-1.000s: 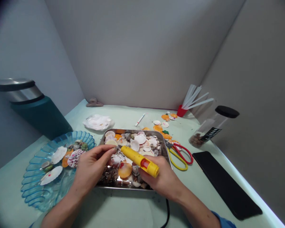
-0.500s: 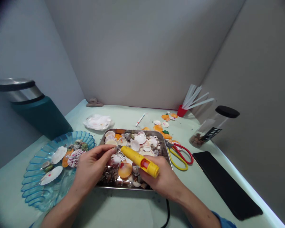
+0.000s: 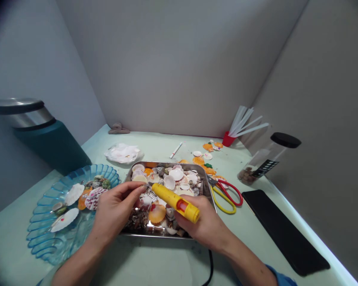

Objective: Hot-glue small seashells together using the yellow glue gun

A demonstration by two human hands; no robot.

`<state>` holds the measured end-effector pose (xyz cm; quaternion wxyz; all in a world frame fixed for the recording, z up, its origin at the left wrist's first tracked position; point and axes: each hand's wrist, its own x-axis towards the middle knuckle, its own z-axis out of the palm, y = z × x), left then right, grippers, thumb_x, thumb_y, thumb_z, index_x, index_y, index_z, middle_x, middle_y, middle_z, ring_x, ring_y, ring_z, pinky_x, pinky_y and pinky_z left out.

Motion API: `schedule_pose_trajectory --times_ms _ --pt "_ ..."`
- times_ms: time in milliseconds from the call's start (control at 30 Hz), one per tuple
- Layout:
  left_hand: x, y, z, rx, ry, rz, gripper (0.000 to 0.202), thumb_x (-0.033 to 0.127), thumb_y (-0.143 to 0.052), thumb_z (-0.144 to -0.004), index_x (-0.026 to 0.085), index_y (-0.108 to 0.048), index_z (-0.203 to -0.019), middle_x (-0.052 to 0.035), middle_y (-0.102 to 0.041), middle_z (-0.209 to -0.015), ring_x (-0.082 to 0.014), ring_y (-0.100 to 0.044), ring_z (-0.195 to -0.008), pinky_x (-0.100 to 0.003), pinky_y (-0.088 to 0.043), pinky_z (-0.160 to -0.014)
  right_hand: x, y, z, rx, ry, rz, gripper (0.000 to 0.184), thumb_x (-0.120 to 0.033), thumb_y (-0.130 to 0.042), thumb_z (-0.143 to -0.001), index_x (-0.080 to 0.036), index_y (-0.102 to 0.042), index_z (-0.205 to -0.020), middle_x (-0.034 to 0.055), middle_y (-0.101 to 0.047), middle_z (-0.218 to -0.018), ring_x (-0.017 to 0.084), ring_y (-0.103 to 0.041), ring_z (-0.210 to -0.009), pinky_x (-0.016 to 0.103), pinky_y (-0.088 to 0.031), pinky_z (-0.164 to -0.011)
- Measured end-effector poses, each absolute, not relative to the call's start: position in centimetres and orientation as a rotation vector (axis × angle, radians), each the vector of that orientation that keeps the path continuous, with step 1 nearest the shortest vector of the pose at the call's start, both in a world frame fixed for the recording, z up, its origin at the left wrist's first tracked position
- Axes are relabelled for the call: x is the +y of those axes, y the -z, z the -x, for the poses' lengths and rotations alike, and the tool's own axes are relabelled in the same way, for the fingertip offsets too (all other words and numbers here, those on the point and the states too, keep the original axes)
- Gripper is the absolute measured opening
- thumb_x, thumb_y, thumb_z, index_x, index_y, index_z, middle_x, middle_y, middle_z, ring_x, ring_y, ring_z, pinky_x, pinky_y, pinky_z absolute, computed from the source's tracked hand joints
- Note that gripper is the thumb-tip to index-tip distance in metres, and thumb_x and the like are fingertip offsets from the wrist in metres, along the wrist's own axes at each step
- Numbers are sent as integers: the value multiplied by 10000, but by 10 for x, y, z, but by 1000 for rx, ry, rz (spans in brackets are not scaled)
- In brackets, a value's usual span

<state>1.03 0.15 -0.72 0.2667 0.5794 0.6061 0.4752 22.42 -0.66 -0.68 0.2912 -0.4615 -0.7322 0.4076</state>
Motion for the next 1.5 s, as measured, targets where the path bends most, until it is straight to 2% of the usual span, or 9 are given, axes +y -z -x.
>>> schedule_pose_trajectory --times_ms 300,467,933,1100,1500 --pt "1 8 -11 1625 -1293 -1566 176 324 -615 -769 200 -727 -824 -25 -724 -701 -136 -608 -500 -219 -463 -460 -7 7 -225 -1973 -1082 1232 131 -263 -541 -809 -168 -557 -721 -25 -510 -631 107 -421 -538 219 -357 -484" --pt "1 7 -11 1634 -1282 -1577 189 330 -604 -775 198 -729 -829 -20 -712 -639 -147 -616 -502 -219 -449 -439 -7 6 -224 -1972 -1078 1231 122 -257 -541 -811 -166 -570 -735 -27 -503 -617 103 -408 -528 219 -348 -476" --pt "1 7 -11 1644 -1268 -1564 196 341 -605 -772 205 -732 -834 -12 -704 -606 -142 -598 -468 -227 -452 -446 -7 7 -224 -2019 -1045 1190 106 -228 -543 -794 -174 -548 -703 -9 -562 -673 119 -463 -557 231 -384 -500" --pt "0 4 -12 1642 -1315 -1526 192 340 -630 -755 195 -732 -829 -24 -730 -711 -129 -591 -481 -226 -468 -474 -8 6 -224 -1982 -1063 1201 134 -255 -532 -817 -173 -550 -712 -19 -525 -637 114 -432 -548 228 -366 -494" --pt "0 5 -13 1636 -1309 -1514 181 333 -640 -750 204 -736 -835 -22 -736 -771 -126 -601 -517 -229 -487 -518 -9 6 -224 -1942 -1058 1214 149 -266 -537 -822 -179 -523 -702 -27 -492 -622 111 -412 -549 227 -352 -500"
